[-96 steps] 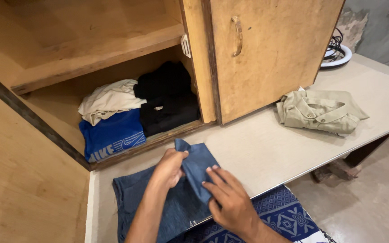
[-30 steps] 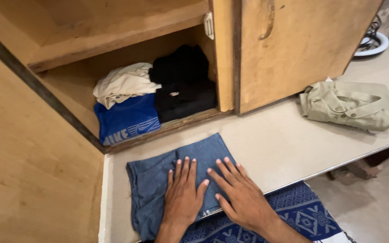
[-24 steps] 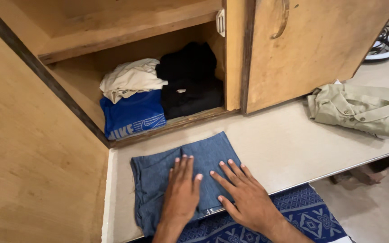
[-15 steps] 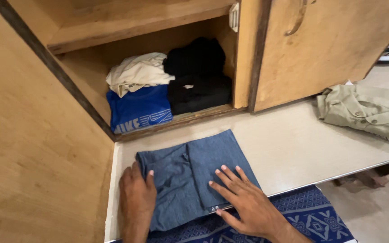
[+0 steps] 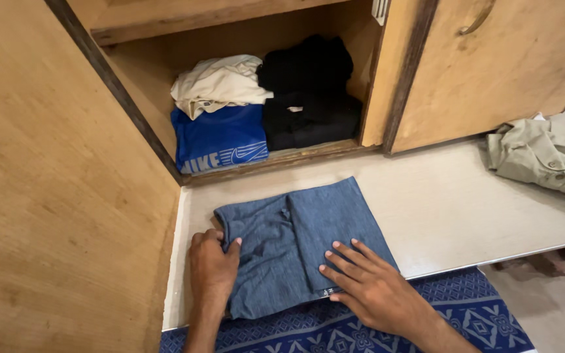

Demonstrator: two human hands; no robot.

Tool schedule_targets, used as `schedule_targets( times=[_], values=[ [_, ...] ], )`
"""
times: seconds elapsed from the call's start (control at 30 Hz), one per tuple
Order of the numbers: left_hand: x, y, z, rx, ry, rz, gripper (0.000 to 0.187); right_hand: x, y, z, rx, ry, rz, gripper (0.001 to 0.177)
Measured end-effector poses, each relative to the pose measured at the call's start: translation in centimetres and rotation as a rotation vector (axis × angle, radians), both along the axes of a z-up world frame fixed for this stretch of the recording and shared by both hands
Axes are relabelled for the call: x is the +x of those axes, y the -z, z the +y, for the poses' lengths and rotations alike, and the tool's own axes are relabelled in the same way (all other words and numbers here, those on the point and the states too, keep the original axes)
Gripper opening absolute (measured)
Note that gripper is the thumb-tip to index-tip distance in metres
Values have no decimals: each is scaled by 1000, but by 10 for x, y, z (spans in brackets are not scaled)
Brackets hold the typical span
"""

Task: The person folds a blue garment by hand on a white surface, smoothing it out and making precise folds until it reaches a small rectangular shape.

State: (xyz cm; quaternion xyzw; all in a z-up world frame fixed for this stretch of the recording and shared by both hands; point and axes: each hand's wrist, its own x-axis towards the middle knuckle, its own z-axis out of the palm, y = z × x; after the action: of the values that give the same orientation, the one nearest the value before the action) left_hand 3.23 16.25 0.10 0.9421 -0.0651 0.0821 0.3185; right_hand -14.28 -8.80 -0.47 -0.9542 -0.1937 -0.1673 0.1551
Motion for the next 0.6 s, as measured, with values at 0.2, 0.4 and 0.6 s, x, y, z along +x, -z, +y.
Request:
schedule_targets(
  times=[0.2, 0.4, 0.6],
  values=[
    [6, -4, 4, -258, -39, 274, 35, -1, 2, 3, -5, 0, -43, 42],
    [8, 0, 7, -369, 10, 274, 65, -6, -5, 14, 39, -93, -169, 41],
    [4, -19, 14, -264, 123, 319, 62, -5, -14, 14, 83, -66, -187, 27]
  ],
)
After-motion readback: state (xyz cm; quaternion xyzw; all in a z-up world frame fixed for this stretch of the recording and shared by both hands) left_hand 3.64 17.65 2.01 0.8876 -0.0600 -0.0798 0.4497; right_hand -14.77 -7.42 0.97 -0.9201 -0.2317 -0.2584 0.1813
